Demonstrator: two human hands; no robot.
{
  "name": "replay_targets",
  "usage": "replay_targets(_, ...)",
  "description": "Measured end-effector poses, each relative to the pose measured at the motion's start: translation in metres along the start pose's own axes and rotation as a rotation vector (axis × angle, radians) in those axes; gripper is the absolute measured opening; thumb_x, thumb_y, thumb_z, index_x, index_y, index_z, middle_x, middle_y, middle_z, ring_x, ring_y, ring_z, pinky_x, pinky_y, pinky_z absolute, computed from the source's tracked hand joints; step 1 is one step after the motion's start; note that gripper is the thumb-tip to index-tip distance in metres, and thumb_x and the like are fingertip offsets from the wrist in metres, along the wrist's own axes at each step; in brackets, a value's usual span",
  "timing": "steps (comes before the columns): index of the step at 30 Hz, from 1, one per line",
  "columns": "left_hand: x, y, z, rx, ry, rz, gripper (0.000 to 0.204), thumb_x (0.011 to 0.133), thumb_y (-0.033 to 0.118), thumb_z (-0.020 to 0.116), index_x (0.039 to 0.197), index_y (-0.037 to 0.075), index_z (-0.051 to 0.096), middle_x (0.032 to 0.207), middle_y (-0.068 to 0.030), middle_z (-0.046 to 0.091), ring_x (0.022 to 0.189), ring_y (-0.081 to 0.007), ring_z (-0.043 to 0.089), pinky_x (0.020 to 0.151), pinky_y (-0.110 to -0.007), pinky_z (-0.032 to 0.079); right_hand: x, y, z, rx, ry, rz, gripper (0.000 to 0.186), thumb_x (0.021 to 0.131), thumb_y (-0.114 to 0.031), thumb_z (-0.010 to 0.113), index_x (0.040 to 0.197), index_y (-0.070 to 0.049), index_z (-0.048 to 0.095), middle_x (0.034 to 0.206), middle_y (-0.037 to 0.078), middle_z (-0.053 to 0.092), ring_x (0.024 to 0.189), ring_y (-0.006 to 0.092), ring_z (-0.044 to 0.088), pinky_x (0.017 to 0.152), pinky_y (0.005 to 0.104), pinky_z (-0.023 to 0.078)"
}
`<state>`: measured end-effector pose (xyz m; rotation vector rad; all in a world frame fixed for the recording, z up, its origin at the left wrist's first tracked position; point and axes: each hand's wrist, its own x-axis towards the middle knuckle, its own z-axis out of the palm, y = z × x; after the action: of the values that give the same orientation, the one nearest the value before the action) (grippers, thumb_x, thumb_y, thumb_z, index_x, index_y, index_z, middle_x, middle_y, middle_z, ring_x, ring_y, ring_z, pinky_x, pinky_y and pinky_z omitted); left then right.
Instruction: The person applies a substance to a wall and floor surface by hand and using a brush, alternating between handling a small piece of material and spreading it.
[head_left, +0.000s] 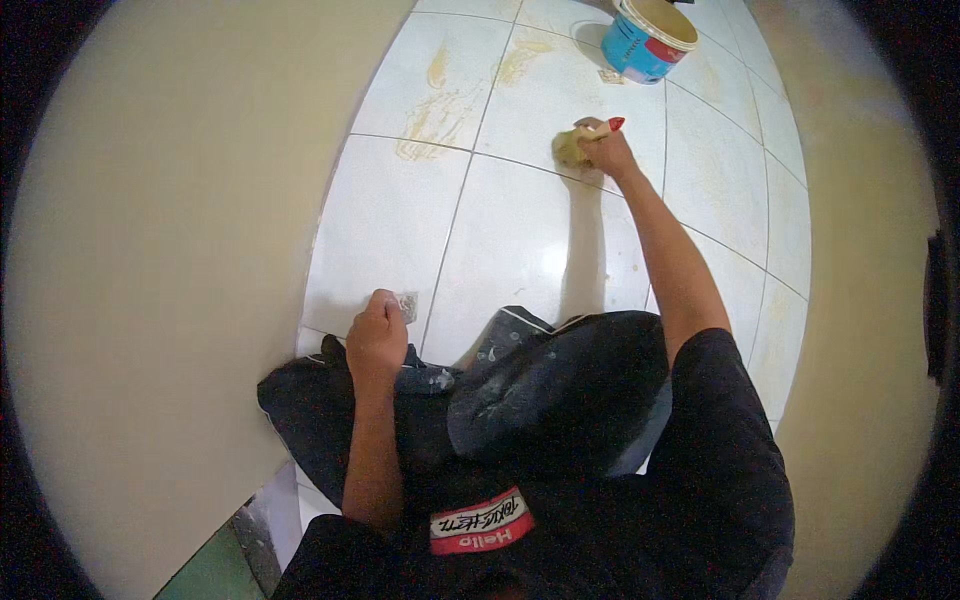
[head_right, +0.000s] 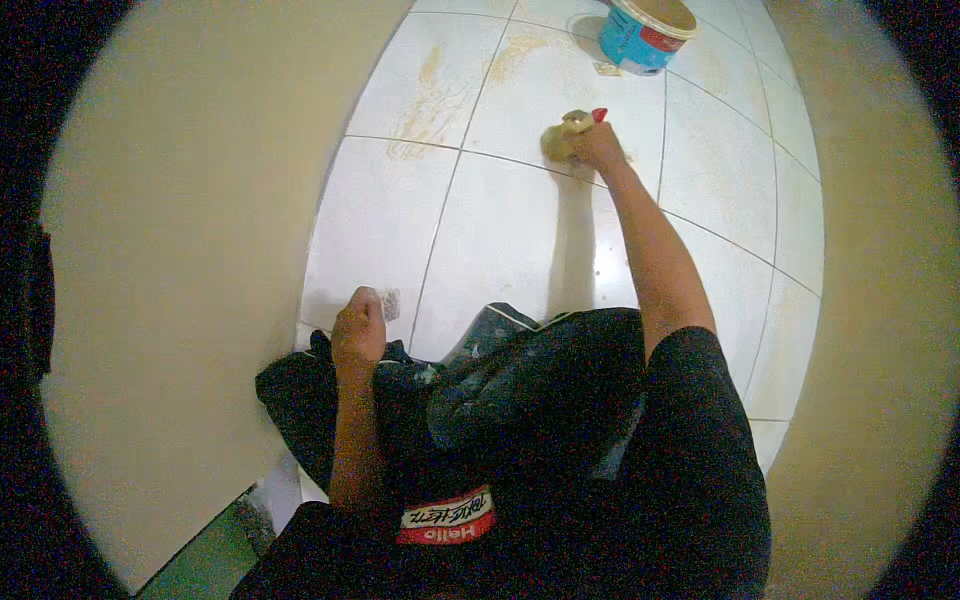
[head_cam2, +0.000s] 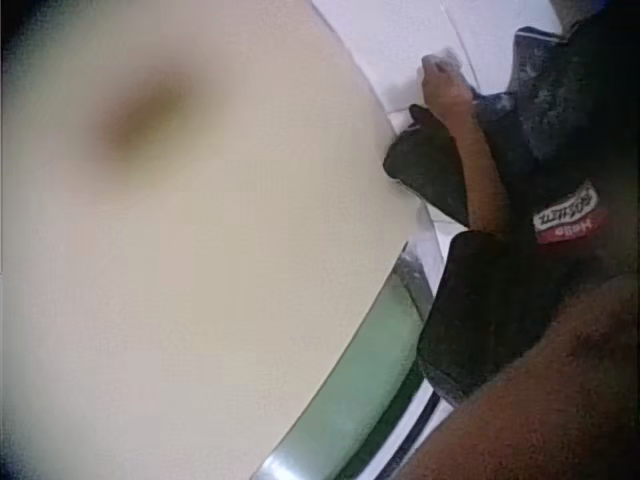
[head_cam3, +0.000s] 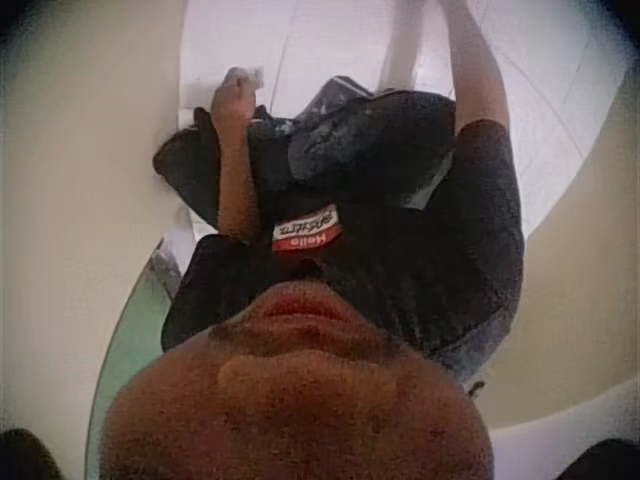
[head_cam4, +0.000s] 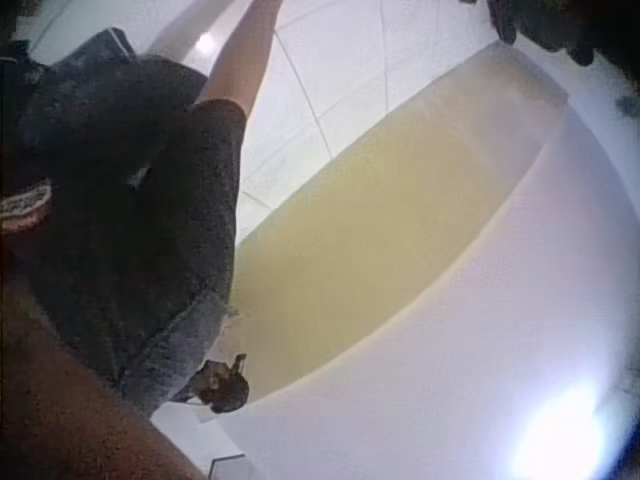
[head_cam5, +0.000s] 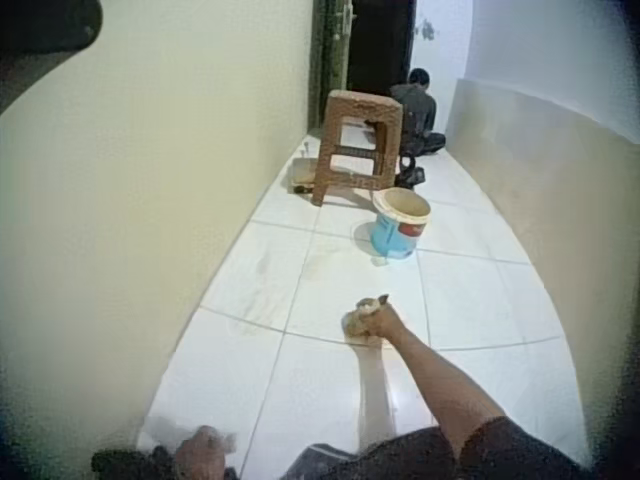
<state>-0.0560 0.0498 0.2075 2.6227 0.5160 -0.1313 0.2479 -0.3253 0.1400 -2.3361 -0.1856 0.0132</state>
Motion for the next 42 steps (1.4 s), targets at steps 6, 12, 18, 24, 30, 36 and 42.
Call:
replay_targets(6, 0.002, -0.002, 0.006, -0.024, -0.039, -0.005, 0.026, 0.099, 0.029, 0.043, 0.102, 0.008, 0.059, 0.089, -0.0237, 0.066, 0.087, -0.0469, 0.062, 0.075, -0.056, 0.047, -0.052, -0.006, -0.026, 0.289, -0.227, 0.084, 0.042, 0.088, -0.023, 0.069, 0.124, -0.002, 0.06, 0.096, 0.007, 0.071, 0.076, 0.0142, 0.067, 0.067, 0.0291, 0.056)
replay_targets(12, -0.003, 0.003, -0.001, -0.01, 0.003, 0.092, 0.021, 0.099, 0.024, 0.047, 0.098, 0.006, 0.058, 0.086, -0.0233, 0.066, 0.085, -0.0467, 0.062, 0.072, -0.055, 0.047, -0.151, -0.016, -0.058, 0.023, -0.828, 0.248, 0.037, 0.079, -0.031, 0.079, 0.104, -0.005, 0.073, 0.089, 0.007, 0.073, 0.078, 0.0146, 0.068, 0.069, 0.0296, 0.054)
replay_targets(18, -0.001, -0.002, -0.002, 0.008, -0.038, 0.034, 0.031, 0.102, 0.031, 0.042, 0.104, 0.005, 0.059, 0.096, -0.025, 0.067, 0.091, -0.0471, 0.063, 0.078, -0.055, 0.048, -0.108, 0.025, -0.067, 0.164, -0.647, 0.264, 0.039, 0.077, -0.032, 0.082, 0.106, -0.008, 0.073, 0.098, 0.007, 0.073, 0.086, 0.0171, 0.069, 0.08, 0.0326, 0.055)
replay_targets(24, 0.004, -0.002, 0.002, 0.01, -0.019, 0.055, 0.031, 0.101, 0.028, 0.042, 0.104, 0.002, 0.06, 0.09, -0.0253, 0.067, 0.086, -0.0462, 0.064, 0.073, -0.054, 0.049, -0.026, 0.053, -0.075, 0.033, -0.435, 0.186, 0.037, 0.082, -0.02, 0.077, 0.11, 0.002, 0.067, 0.099, 0.011, 0.07, 0.088, 0.0201, 0.069, 0.073, 0.0329, 0.06)
replay_targets(30, 0.004, 0.002, 0.007, -0.014, -0.01, 0.073, 0.031, 0.101, 0.028, 0.042, 0.105, 0.003, 0.06, 0.091, -0.0254, 0.067, 0.087, -0.0468, 0.063, 0.074, -0.054, 0.049, -0.034, 0.046, -0.1, 0.03, -0.39, 0.192, 0.033, 0.081, -0.021, 0.078, 0.104, 0.001, 0.069, 0.095, 0.01, 0.071, 0.084, 0.0188, 0.069, 0.071, 0.0317, 0.059)
replay_targets(36, -0.004, 0.001, -0.003, -0.02, -0.025, 0.065, 0.029, 0.101, 0.027, 0.042, 0.104, 0.004, 0.06, 0.091, -0.0254, 0.067, 0.087, -0.0472, 0.063, 0.073, -0.055, 0.048, -0.155, 0.007, -0.113, 0.009, -0.796, 0.355, 0.043, 0.078, -0.028, 0.082, 0.108, 0.0, 0.071, 0.099, 0.011, 0.073, 0.087, 0.0184, 0.069, 0.08, 0.0337, 0.056)
replay_targets(42, 0.005, -0.025, 0.013, 0.066, 0.028, 0.242, 0.027, 0.101, 0.026, 0.043, 0.106, 0.005, 0.059, 0.092, -0.0255, 0.066, 0.089, -0.0466, 0.063, 0.075, -0.055, 0.048, -0.134, 0.067, -0.113, 0.064, -0.539, 0.371, 0.036, 0.079, -0.029, 0.08, 0.103, -0.003, 0.073, 0.094, 0.008, 0.073, 0.084, 0.0162, 0.066, 0.078, 0.0323, 0.055)
